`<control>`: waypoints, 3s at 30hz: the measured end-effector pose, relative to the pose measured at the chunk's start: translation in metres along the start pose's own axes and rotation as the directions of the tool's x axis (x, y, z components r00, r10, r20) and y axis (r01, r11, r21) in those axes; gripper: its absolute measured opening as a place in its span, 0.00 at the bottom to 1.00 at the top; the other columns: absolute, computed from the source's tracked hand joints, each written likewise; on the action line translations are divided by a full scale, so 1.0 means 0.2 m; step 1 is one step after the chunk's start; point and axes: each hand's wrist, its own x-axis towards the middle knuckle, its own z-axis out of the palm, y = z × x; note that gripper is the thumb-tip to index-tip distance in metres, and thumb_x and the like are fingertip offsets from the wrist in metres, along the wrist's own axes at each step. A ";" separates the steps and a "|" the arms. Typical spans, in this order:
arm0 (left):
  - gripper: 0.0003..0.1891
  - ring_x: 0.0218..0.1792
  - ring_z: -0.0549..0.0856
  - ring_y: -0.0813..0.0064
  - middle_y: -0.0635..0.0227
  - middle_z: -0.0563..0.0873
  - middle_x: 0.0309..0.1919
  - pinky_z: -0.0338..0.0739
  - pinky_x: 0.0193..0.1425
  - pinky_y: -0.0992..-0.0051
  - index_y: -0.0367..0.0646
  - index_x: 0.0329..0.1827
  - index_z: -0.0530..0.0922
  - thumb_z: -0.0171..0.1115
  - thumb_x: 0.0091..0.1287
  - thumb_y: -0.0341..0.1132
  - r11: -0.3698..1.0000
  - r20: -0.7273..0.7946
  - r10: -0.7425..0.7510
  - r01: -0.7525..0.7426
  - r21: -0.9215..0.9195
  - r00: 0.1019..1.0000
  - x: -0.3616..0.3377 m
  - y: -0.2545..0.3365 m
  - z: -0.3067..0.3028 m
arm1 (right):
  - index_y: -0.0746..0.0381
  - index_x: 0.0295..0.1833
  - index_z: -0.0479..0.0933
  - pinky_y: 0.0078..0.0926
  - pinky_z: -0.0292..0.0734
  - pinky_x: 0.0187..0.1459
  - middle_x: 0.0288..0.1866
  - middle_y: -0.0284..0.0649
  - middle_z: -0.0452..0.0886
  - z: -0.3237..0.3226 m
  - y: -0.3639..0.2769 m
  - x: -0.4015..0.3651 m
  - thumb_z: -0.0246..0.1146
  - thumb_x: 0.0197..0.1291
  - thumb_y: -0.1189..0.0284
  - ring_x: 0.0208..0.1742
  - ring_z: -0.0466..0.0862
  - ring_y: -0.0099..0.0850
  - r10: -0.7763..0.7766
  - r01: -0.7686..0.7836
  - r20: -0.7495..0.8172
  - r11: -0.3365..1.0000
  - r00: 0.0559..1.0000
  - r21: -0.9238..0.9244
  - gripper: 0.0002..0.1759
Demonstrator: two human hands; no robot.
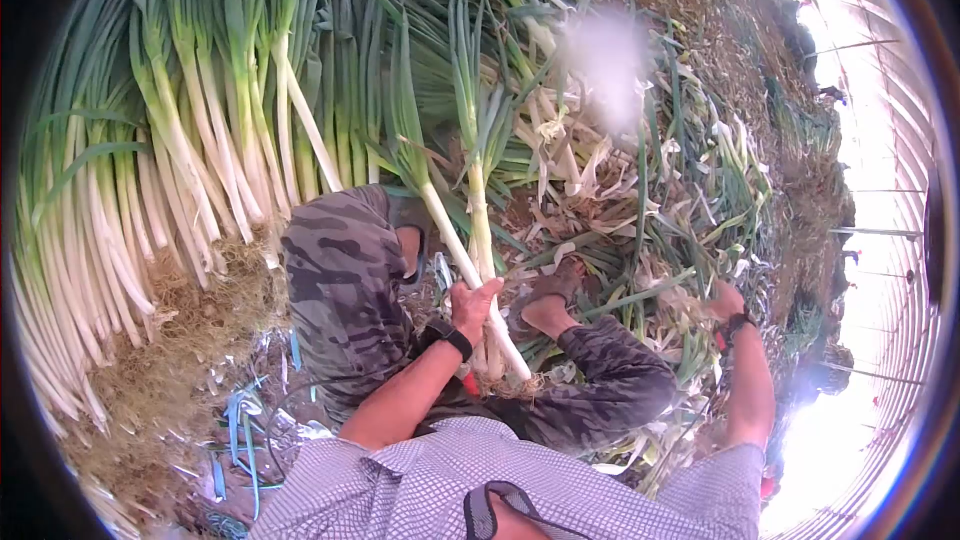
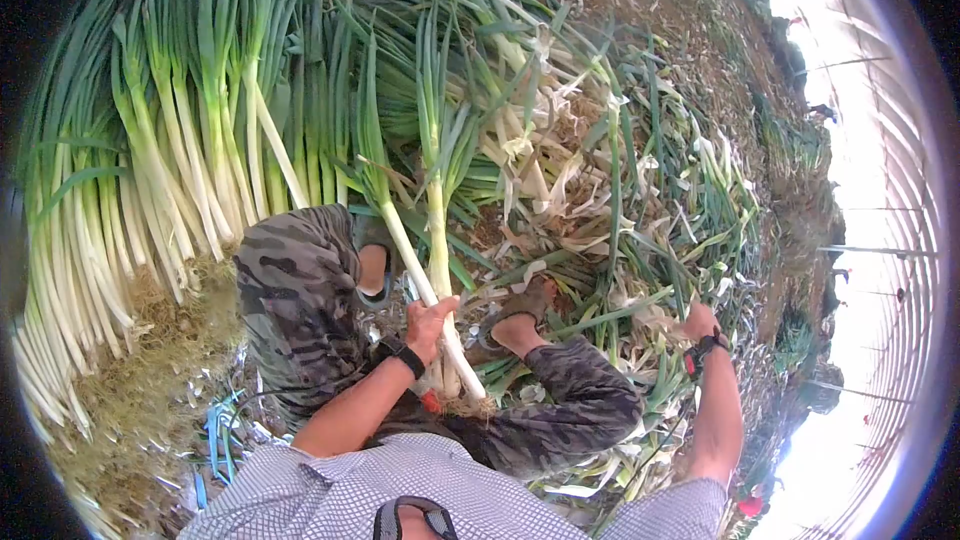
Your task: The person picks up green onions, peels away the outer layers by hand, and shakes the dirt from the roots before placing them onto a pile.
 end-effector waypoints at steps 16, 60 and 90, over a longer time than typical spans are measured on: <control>0.15 0.23 0.81 0.78 0.70 0.84 0.24 0.75 0.27 0.72 0.35 0.33 0.84 0.74 0.62 0.41 0.977 -0.001 0.063 -0.062 0.203 0.998 -0.12 -0.06 0.02 | 0.69 0.47 0.79 0.41 0.80 0.46 0.37 0.51 0.86 -0.38 -2.47 0.56 0.70 0.53 0.56 0.41 0.87 0.47 -0.343 0.432 -0.268 0.780 0.900 0.452 0.26; 0.13 0.28 0.85 0.76 0.69 0.86 0.31 0.84 0.33 0.73 0.42 0.43 0.82 0.68 0.69 0.43 0.929 0.300 -0.167 0.252 -0.270 0.939 0.05 0.02 0.03 | 0.67 0.60 0.78 0.25 0.80 0.46 0.47 0.41 0.86 -0.12 -1.78 0.18 0.63 0.69 0.59 0.45 0.84 0.27 -0.362 0.158 -0.093 0.154 0.928 0.975 0.24; 0.13 0.26 0.86 0.70 0.68 0.85 0.28 0.84 0.30 0.69 0.44 0.45 0.80 0.70 0.68 0.42 0.880 0.323 -0.096 0.232 -0.415 0.942 0.13 0.01 -0.05 | 0.69 0.42 0.81 0.21 0.79 0.32 0.32 0.33 0.83 0.08 -2.08 -0.14 0.66 0.68 0.66 0.31 0.81 0.19 -0.371 0.166 -0.157 -0.009 0.915 0.986 0.14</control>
